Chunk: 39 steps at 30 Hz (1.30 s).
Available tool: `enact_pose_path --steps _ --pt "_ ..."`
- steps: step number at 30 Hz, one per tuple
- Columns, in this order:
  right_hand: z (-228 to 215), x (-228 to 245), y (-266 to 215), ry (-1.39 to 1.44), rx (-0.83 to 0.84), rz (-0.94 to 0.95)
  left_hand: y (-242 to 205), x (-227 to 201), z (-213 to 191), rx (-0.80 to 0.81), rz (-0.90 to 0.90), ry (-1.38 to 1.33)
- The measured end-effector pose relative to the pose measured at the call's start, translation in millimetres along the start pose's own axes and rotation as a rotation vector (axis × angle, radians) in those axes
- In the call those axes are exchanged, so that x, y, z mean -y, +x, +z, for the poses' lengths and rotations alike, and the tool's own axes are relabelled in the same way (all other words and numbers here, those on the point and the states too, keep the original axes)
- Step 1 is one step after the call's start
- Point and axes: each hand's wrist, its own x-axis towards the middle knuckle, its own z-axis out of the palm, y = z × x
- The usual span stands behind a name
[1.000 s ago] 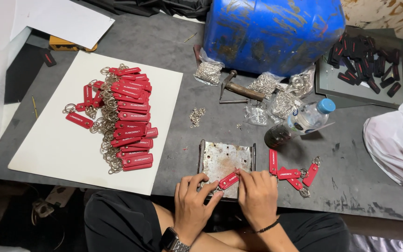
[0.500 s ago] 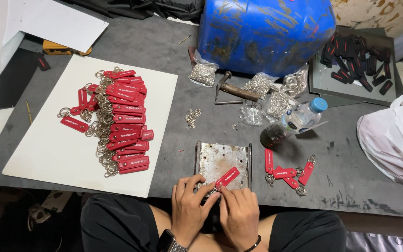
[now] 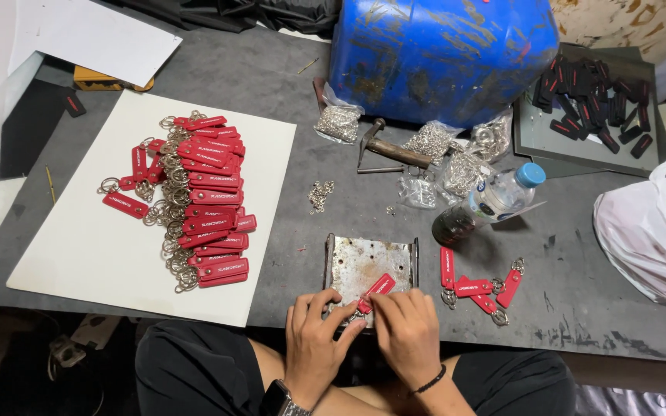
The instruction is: Assembling keychains by attaching metal rings and chains to plastic tags
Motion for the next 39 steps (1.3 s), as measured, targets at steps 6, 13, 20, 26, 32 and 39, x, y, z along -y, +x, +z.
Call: enact_pose_path --steps 6,13,20,26,32,39 --pt "4 -25 12 -0.123 -0.027 0.124 0 2 2 0.008 0.008 0.006" --pt "3 -25 17 0.028 0.050 -0.001 -1 3 2 0.008 -0.001 0.002" --pt "8 -18 20 0.066 0.018 0.146 1 -1 -1 0.005 -0.010 -0.001" --pt "7 -33 24 0.063 0.022 0.106 2 -3 -2 -0.005 0.004 -0.008" --pt "3 -26 25 0.031 -0.076 0.222 2 -3 -1 -0.015 0.000 -0.008" --pt "4 -2 9 0.204 0.069 0.142 0 -1 2 -0.009 -0.009 0.011"
